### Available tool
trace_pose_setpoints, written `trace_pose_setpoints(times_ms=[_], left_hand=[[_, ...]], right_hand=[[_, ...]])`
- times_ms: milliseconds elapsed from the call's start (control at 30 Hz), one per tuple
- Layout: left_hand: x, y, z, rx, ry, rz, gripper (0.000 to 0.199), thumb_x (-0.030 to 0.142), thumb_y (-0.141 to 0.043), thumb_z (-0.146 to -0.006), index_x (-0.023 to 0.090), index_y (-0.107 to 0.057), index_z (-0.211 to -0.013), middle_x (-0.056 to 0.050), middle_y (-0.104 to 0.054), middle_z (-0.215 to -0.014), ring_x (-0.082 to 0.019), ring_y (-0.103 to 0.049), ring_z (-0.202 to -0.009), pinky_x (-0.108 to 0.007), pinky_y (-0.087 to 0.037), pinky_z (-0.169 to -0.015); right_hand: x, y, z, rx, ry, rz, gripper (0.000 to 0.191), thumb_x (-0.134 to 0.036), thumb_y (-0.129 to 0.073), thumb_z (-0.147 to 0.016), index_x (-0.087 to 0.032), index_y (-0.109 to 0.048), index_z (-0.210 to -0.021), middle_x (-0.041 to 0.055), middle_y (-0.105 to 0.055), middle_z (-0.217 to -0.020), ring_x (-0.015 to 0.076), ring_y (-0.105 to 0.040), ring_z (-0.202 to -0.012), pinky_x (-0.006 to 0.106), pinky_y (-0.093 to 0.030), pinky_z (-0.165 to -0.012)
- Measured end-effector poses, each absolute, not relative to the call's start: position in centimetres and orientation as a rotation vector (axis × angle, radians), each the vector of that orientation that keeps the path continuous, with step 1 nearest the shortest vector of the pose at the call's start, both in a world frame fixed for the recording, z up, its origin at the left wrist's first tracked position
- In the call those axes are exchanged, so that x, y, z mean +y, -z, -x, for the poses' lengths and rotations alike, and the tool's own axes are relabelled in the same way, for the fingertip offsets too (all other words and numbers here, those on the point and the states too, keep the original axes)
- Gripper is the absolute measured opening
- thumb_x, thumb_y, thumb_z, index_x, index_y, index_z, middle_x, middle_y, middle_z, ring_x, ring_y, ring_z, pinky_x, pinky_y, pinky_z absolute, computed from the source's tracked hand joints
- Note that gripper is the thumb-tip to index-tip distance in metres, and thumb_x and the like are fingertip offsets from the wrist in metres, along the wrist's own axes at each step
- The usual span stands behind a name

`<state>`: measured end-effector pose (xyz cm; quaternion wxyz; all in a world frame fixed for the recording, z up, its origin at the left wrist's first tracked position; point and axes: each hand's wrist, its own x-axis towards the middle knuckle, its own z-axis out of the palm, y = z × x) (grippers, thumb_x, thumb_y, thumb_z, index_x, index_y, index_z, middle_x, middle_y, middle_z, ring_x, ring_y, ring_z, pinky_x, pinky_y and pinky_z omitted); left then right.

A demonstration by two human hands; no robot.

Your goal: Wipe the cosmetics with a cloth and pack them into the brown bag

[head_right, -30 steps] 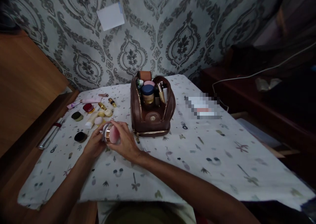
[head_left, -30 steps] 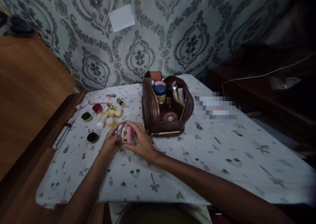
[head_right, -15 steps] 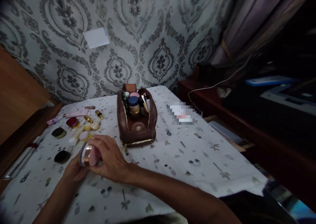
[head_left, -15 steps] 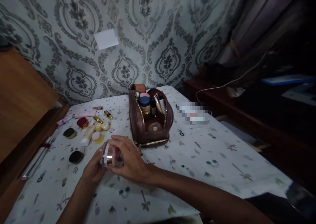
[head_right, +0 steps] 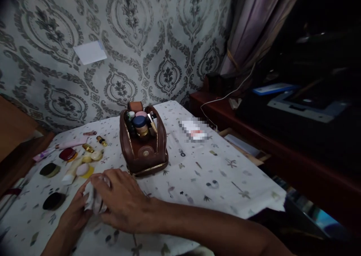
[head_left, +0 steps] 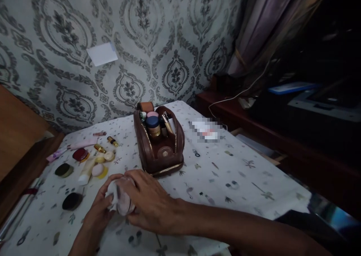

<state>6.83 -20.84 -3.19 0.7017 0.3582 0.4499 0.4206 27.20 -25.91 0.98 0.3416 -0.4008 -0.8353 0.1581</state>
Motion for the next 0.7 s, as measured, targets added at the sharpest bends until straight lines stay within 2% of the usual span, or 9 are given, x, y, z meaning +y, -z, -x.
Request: trace_pose_setpoints(times_ms=[133, 300, 400, 500, 700], left_hand=[[-21.2, 2.8, -7.2, 1.003, -0.985, -0.769, 0.064, 0.036, -0.096, -0.043, 0.022, -0.075, -0.102, -0.003, -0.072, -0.08, -0.015, -0.061, -0.053, -0.025, -0.054, -0.047], [-20.6, 2.5, -7.1, 1.023, -0.976, -0.687, 0.06, 0.031, -0.096, -0.043, 0.022, -0.075, -0.098, -0.005, -0.073, -0.082, -0.019, -0.065, -0.062, -0.023, -0.052, -0.046], [-20.1, 2.5, -7.0, 1.008, -0.998, -0.669, 0.055, 0.029, -0.094, -0.046, 0.021, -0.075, -0.097, -0.007, -0.073, -0.084, -0.02, -0.065, -0.064, -0.023, -0.052, -0.047], [-19.8, 2.7, -7.0, 0.997, -1.007, -0.651, 0.051, 0.029, -0.093, -0.048, 0.02, -0.075, -0.095, -0.007, -0.072, -0.084, -0.021, -0.065, -0.066, -0.024, -0.053, -0.048], [-19.9, 2.6, -6.9, 1.026, -1.015, -0.579, 0.05, 0.028, -0.093, -0.046, 0.021, -0.076, -0.092, -0.006, -0.073, -0.084, -0.021, -0.066, -0.068, -0.026, -0.056, -0.055]], right_hand=[[-26.2, -2.9, -29.5, -2.018, -0.282, 0.97, 0.052, -0.031, -0.079, -0.072, -0.018, -0.058, -0.118, 0.0135, -0.057, -0.13, 0.0275, -0.053, -0.119, 0.041, -0.045, -0.101], [-25.3, -6.5, -34.5, -1.591, -0.264, 0.99, 0.048, -0.034, -0.079, -0.075, -0.023, -0.057, -0.116, 0.0096, -0.057, -0.129, 0.0262, -0.052, -0.125, 0.042, -0.044, -0.103], [-23.3, -8.1, -37.0, -1.486, -0.32, 1.119, 0.041, -0.031, -0.078, -0.075, -0.022, -0.058, -0.11, 0.0077, -0.059, -0.12, 0.0247, -0.057, -0.117, 0.039, -0.046, -0.099], [-21.0, -9.0, -38.3, -1.567, -0.361, 1.262, 0.039, -0.03, -0.077, -0.075, -0.02, -0.06, -0.109, 0.0058, -0.061, -0.115, 0.0227, -0.059, -0.11, 0.035, -0.048, -0.094], [-18.1, -10.4, -37.9, -1.899, -0.33, 1.566, 0.041, -0.031, -0.075, -0.076, -0.014, -0.064, -0.112, 0.0069, -0.06, -0.099, 0.0254, -0.058, -0.107, 0.033, -0.048, -0.085]])
